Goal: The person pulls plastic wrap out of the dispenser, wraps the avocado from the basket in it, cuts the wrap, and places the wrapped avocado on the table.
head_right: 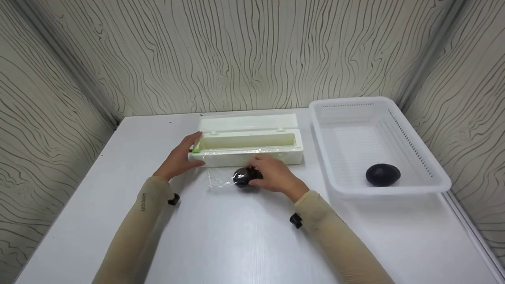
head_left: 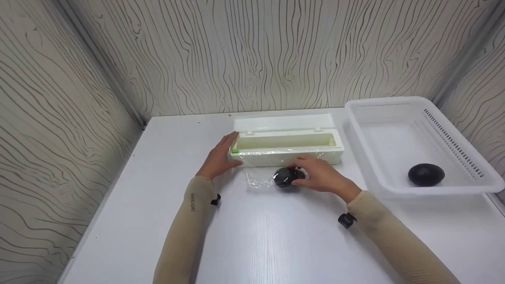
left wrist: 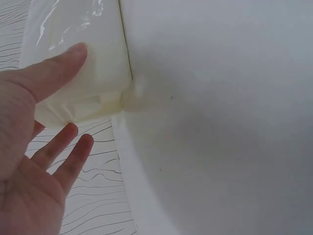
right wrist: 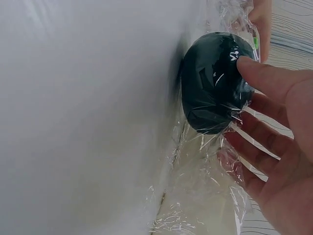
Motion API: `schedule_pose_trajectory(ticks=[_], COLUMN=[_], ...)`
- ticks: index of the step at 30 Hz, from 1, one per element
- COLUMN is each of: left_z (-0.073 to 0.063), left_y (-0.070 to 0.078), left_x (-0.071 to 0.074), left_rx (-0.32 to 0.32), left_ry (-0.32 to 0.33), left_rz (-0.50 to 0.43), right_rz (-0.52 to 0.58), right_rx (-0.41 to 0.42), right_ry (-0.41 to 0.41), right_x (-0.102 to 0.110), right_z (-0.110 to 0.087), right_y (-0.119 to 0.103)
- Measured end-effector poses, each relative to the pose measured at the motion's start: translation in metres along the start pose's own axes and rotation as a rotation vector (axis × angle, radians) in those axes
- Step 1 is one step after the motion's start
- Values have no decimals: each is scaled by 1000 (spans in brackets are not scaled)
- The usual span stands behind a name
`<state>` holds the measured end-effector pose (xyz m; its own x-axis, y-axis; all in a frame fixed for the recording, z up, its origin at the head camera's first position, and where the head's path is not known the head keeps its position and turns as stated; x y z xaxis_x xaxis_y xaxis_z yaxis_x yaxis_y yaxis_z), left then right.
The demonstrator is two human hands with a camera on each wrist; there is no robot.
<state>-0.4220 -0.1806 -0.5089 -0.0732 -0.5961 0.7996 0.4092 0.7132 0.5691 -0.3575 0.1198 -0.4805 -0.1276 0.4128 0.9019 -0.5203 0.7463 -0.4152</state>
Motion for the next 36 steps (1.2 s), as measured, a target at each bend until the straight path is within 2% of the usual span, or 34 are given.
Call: schedule_pose_trajectory(ticks=[7,10,13,15,18,22,29,33,36], left_z=[-3,-5,-7,-7,-4,8,29,31,31], left_y=[1,1,-2,-4,-9,-10,-13,-18,-21], left_x=[-1,2,7,11,18,20,9,0,-4], left_rx=[-30,-40,-34,-2,52,119,241,301,328], left_ry=[-25,-42,-67,-64,-14,41,64,44,30], left_rz=[-11,-85,-198,-276,-362,-417,-505,-534,-522], right_rz=[3,-5,-2,4,5,-8,-13,-5,1], right_rx=[-5,-15,-17,-15,-17,-28,-14,-14,-20], right_ry=[-10,-13,-18,-21,-26,-25,-13,-20,-25], right_x=[-1,-1,-2,-2,-1,2,3,2,2], right_z=[-1,-1,0,1,1,1,3,3,2], right_y=[2,3,3,3,3,3,1,1,1])
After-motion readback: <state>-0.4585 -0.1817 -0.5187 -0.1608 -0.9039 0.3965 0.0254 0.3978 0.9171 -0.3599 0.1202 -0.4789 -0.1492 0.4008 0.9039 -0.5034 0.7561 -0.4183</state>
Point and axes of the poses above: each hand's wrist, its own z-axis towards the middle knuckle, its own x-axis out of the back of the hand, y = z × x, the point moved 5 cm from there along z, towards the middle knuckle, and after that the axes turned 11 degrees about -x, right-handed, at the moved point
